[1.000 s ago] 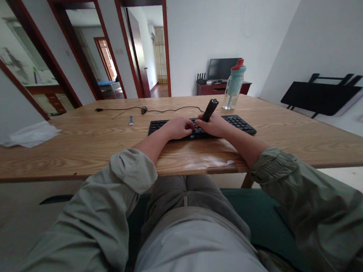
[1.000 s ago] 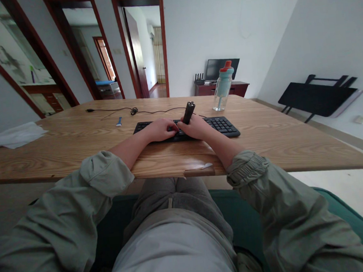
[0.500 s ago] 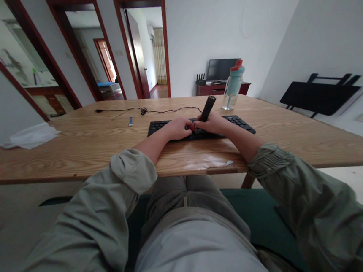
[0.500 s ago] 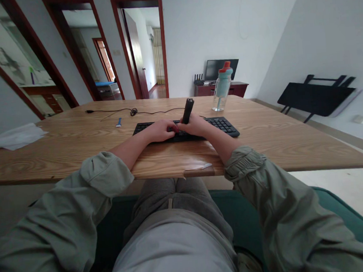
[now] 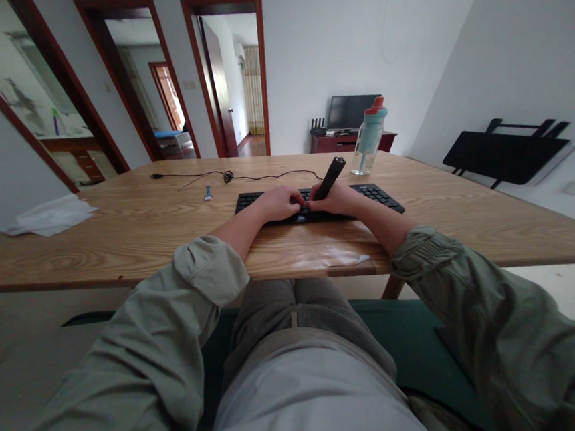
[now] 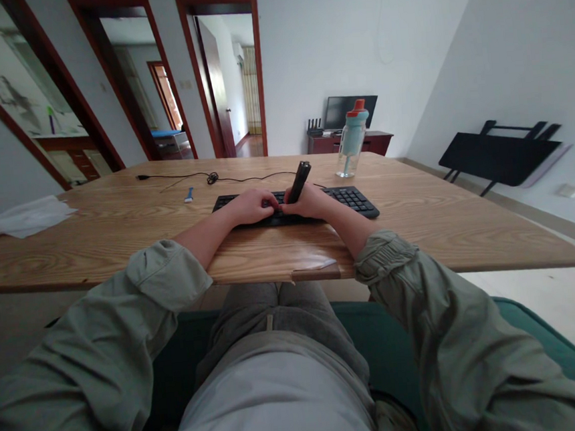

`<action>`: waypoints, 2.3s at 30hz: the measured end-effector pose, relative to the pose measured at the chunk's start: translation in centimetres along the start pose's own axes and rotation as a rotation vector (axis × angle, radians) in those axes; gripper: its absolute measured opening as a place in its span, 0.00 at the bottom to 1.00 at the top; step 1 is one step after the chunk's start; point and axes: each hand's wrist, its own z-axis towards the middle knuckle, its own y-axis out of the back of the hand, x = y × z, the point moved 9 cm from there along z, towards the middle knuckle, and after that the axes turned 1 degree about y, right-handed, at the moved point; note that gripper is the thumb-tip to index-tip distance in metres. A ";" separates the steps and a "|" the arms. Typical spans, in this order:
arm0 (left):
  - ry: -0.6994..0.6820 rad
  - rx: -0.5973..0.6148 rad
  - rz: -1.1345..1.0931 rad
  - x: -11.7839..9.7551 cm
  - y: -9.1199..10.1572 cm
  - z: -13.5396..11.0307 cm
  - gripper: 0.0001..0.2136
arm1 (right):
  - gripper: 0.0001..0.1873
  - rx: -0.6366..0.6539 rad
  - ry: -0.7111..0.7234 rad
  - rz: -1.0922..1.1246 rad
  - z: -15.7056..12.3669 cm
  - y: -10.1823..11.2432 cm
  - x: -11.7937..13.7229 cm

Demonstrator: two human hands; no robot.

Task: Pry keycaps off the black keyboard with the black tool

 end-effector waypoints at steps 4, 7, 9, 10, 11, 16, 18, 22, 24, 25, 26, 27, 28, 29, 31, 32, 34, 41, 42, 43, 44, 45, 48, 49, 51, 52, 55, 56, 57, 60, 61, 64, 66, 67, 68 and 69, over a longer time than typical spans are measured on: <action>-0.007 -0.006 -0.005 -0.1 0.1 0.0 0.14 | 0.13 -0.036 -0.003 0.016 0.2 0.1 0.1; -0.007 -0.009 -0.005 0.0 0.0 0.1 0.14 | 0.13 -0.096 -0.025 0.016 0.1 0.5 0.2; -0.006 -0.003 0.003 0.2 -0.1 0.2 0.14 | 0.13 -0.124 -0.030 0.024 0.0 0.6 0.1; -0.006 0.002 0.009 0.3 -0.2 0.2 0.14 | 0.12 -0.130 -0.035 0.026 0.0 0.6 0.1; -0.006 0.007 0.015 0.4 -0.3 0.3 0.14 | 0.12 -0.131 -0.044 0.029 0.0 0.6 -0.1; -0.027 0.011 0.044 0.7 -0.6 0.6 0.16 | 0.11 -0.172 -0.133 0.089 -0.1 0.7 -1.4; -0.032 0.014 0.046 0.7 -0.7 0.6 0.16 | 0.10 -0.209 -0.146 0.117 -0.3 0.8 -1.7; -0.035 0.023 0.048 0.7 -0.7 0.6 0.16 | 0.10 -0.190 -0.087 0.093 -0.5 0.7 -0.8; -0.037 0.024 0.042 0.6 -0.7 0.5 0.15 | 0.11 -0.165 -0.030 0.044 -0.5 0.7 0.1; -0.040 0.026 0.033 0.5 -0.7 0.5 0.15 | 0.12 -0.151 -0.007 0.024 -0.5 0.6 0.5; -0.043 0.028 0.017 0.4 -0.7 0.5 0.15 | 0.12 -0.138 0.009 0.008 -0.4 0.6 0.9; -0.049 0.030 -0.005 0.4 -0.7 0.6 0.14 | 0.12 -0.122 0.019 -0.004 -0.3 0.5 1.2; -0.054 0.035 -0.034 0.3 -0.8 0.6 0.14 | 0.12 -0.109 0.024 -0.013 -0.2 0.5 1.3; -0.057 0.042 -0.067 0.2 -0.8 0.6 0.13 | 0.11 -0.099 0.025 -0.016 -0.1 0.4 1.4; -0.051 0.057 -0.139 0.2 -1.0 0.7 0.13 | 0.10 -0.085 0.017 -0.015 0.0 0.4 1.4; -0.043 0.064 -0.172 0.3 -1.2 0.8 0.14 | 0.10 -0.080 0.012 -0.011 0.1 0.4 1.3; -0.020 0.073 -0.226 0.4 -1.5 0.9 0.16 | 0.10 -0.067 0.000 -0.002 0.1 0.3 0.9; 0.005 0.055 -0.231 0.2 -1.9 1.2 0.13 | 0.18 -0.087 0.001 0.033 0.1 0.5 0.2; 0.007 0.048 -0.205 0.1 -1.8 1.2 0.13 | 0.19 -0.089 0.002 0.038 0.1 0.7 0.2; 0.012 0.043 -0.181 0.0 -1.8 1.1 0.13 | 0.20 -0.072 0.005 0.047 0.0 0.8 0.2; 0.019 0.041 -0.164 -0.1 -1.7 1.1 0.12 | 0.20 -0.038 0.009 0.066 -0.1 0.7 0.2; 0.027 0.042 -0.149 -0.2 -1.7 1.0 0.12 | 0.20 0.010 0.012 0.093 -0.3 0.6 0.2; 0.031 0.040 -0.111 -0.7 -1.5 0.8 0.13 | 0.20 0.145 0.004 0.163 -1.1 0.4 0.1; 0.030 0.036 -0.098 -0.8 -1.4 0.8 0.13 | 0.20 0.159 -0.004 0.167 -1.3 0.6 0.0; 0.028 0.028 -0.068 -0.9 -1.3 0.8 0.13 | 0.20 0.158 -0.005 0.140 -1.6 0.8 -0.2; 0.027 0.027 -0.058 -0.9 -1.3 0.8 0.13 | 0.20 0.151 0.001 0.119 -1.7 0.9 -0.2; 0.027 0.020 -0.034 -0.8 -1.3 0.8 0.13 | 0.19 0.134 0.033 0.058 -1.7 0.7 0.2; 0.028 0.014 -0.022 -0.7 -1.3 0.8 0.13 | 0.18 0.131 0.045 0.044 -1.7 0.6 0.4; 0.029 0.007 -0.008 -0.7 -1.2 0.7 0.13 | 0.18 0.128 0.054 0.035 -1.6 0.5 0.5; 0.024 -0.008 0.026 -1.1 -0.9 0.6 0.12 | 0.18 0.111 0.053 0.017 -1.6 0.5 0.7; 0.020 -0.009 0.031 -1.3 -0.8 0.6 0.11 | 0.18 0.104 0.050 0.016 -1.7 0.6 0.7; 0.011 0.008 0.036 -1.9 -0.8 0.5 0.11 | 0.17 0.106 0.056 0.019 -1.7 0.7 0.6; 0.012 0.011 0.031 -2.0 -0.7 0.5 0.11 | 0.17 0.114 0.055 0.014 -1.8 0.7 0.5; 0.011 0.009 0.026 -2.0 -0.7 0.5 0.11 | 0.17 0.116 0.051 0.009 -1.8 0.7 0.4; 0.005 0.002 0.017 -2.0 -0.6 0.5 0.11 | 0.17 0.116 0.046 0.006 -1.8 0.8 0.3; -0.005 -0.009 0.003 -2.0 -0.6 0.5 0.11 | 0.17 0.113 0.043 0.005 -1.8 0.8 0.2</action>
